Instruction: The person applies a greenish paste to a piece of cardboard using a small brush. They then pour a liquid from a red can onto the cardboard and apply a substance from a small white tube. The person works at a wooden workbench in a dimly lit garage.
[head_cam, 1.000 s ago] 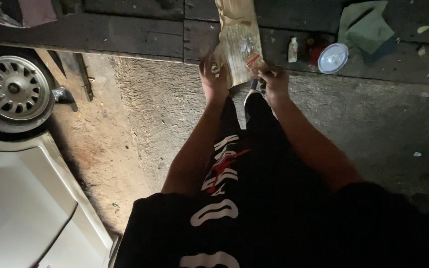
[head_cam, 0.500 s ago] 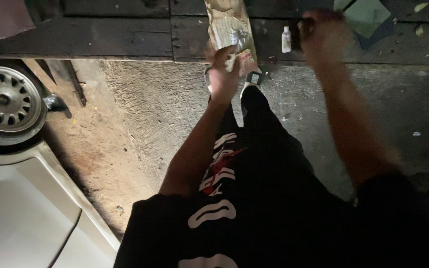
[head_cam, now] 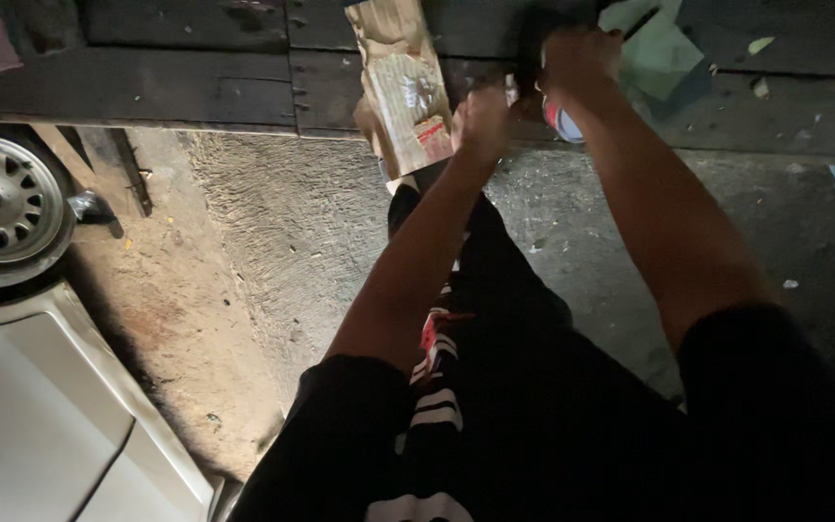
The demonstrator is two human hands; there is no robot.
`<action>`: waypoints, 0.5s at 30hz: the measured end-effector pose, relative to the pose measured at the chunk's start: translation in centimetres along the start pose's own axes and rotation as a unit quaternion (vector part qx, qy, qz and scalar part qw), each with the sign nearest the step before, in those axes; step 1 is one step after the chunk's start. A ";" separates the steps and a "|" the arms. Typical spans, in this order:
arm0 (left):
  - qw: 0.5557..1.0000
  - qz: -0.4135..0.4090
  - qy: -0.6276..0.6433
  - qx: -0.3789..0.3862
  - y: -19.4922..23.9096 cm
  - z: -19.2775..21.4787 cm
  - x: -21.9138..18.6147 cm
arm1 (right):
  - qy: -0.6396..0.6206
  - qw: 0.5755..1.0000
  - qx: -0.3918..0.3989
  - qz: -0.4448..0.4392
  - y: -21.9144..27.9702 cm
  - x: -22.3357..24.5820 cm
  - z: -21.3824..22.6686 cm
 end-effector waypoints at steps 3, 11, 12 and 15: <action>0.998 0.021 -0.061 0.005 -0.3 -0.7 0.2 | -0.024 0.999 -0.004 0.033 -0.5 -0.5 0.4; 0.932 -0.084 0.341 -0.087 3.9 9.5 -2.2 | -0.505 0.834 -0.116 0.189 7.7 -1.5 8.7; 0.922 -0.114 0.361 -0.085 4.5 10.7 -2.9 | -0.537 0.799 -0.144 0.229 9.3 -1.2 10.5; 0.903 -0.159 0.394 -0.067 6.4 13.6 -4.1 | -0.616 0.751 -0.121 0.203 11.4 -0.8 11.9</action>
Point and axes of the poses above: each hand's wrist, its own y-axis away from the middle knuckle, its own z-axis out of the back of the hand, x = y × z, the point moved 10 cm from there along -y, towards the middle knuckle, and after that the axes turned 5 degrees about -y, right-handed, at the moved point
